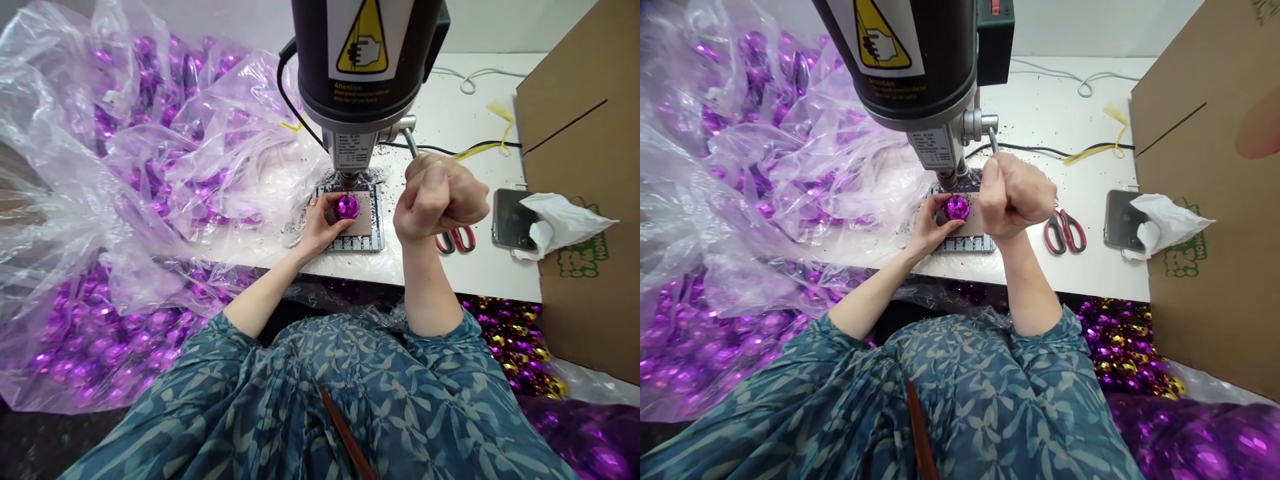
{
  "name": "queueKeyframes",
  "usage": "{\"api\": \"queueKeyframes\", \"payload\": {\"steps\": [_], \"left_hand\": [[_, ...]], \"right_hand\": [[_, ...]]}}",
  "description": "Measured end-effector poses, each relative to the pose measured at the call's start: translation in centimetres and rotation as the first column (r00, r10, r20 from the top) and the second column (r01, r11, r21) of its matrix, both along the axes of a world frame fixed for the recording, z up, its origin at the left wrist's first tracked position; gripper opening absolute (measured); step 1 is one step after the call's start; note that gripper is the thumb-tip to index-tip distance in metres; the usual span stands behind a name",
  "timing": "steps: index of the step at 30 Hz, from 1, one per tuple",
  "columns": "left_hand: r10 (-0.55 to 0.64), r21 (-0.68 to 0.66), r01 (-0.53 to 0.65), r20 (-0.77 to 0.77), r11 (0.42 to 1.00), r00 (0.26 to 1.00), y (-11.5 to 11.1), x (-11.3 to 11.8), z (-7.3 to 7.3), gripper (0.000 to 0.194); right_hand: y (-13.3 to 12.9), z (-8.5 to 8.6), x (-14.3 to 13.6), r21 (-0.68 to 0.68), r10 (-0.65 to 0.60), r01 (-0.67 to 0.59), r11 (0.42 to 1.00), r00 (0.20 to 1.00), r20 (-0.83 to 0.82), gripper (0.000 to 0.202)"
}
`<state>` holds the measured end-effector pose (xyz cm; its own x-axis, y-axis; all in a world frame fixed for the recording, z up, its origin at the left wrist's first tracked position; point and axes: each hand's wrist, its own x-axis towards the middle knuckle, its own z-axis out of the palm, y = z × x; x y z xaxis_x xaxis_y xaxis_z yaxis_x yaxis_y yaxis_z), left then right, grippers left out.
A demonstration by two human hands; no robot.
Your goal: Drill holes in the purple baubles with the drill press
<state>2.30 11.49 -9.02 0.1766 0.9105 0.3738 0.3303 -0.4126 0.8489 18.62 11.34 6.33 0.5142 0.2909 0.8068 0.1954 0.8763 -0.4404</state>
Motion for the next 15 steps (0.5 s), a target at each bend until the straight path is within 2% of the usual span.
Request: {"api": "queueKeyframes", "payload": {"steps": [3,7,9,11,13,15], "left_hand": [[0.011,-0.023,-0.011,0.004,1.0,1.0,0.2,0.1,0.2,0.062],[0.074,-0.021,-0.075,-0.026,0.997,0.997,-0.2,0.2,0.5,0.06],[0.157,0.05,-0.155,-0.04,0.987,0.987,-1.5,0.1,0.4,0.061],[0.174,0.187,-0.161,-0.052,0.969,0.983,-3.8,0.0,0.1,0.061],[0.048,0.354,-0.005,-0.112,0.935,0.992,-6.9,-0.1,-0.3,0.056],[-0.173,0.473,0.263,-0.226,0.841,0.959,-9.9,-0.3,-0.8,0.037]], "right_hand": [[-0.3,1.2,-0.4,-0.002,-0.001,0.001,1.0,1.0,-0.011,0.066],[1.6,5.7,-1.0,-0.005,-0.048,0.048,0.999,0.997,-0.068,0.047],[3.1,7.9,-1.2,-0.023,-0.049,0.047,0.999,0.996,-0.073,0.044],[4.2,9.3,-1.4,-0.034,-0.048,0.044,0.998,0.994,-0.103,0.043],[4.6,9.7,-1.3,-0.058,-0.038,0.029,0.998,0.987,-0.159,0.04],[4.4,9.6,-1.1,-0.113,0.025,-0.046,0.992,0.983,-0.182,0.038]]}}
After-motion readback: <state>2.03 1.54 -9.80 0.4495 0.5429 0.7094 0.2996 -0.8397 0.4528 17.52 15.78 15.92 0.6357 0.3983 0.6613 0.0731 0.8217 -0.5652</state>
